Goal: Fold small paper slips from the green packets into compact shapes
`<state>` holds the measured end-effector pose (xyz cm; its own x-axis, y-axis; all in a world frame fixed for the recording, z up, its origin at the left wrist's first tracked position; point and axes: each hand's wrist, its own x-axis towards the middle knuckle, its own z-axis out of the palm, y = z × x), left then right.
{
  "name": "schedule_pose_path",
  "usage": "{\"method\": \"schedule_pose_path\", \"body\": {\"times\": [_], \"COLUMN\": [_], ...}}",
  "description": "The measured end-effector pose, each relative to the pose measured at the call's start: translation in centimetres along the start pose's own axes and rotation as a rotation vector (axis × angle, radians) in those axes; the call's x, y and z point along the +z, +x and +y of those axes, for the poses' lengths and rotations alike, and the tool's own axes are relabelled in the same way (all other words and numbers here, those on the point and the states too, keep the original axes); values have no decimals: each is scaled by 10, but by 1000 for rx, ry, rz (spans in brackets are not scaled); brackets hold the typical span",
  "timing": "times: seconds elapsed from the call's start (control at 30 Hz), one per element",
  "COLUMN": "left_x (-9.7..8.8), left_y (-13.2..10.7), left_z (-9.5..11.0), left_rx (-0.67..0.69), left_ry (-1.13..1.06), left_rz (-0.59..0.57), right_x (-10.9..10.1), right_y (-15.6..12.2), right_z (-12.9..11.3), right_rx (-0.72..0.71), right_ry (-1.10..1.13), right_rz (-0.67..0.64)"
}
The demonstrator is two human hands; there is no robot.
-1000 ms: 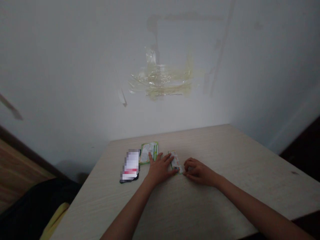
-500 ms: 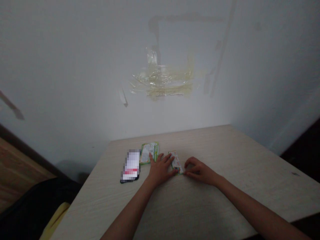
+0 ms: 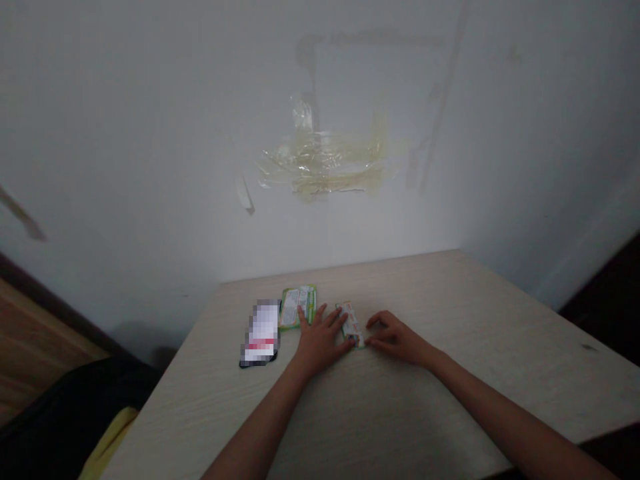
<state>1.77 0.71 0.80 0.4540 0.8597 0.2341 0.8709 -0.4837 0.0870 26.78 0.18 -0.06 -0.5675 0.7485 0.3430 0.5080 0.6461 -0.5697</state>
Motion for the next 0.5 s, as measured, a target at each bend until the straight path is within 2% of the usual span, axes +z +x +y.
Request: {"method": "schedule_pose_path", "body": {"times": [0.5], "left_x": [6], "left_y": [2], "left_z": [-2], "left_rx": [-21], "left_ry": [-18], "left_rz": [-25], "right_x": [6], "right_y": [8], "right_z": [10], "right_rx": [-59], "right_ry": [-246], "right_rz": [95]}}
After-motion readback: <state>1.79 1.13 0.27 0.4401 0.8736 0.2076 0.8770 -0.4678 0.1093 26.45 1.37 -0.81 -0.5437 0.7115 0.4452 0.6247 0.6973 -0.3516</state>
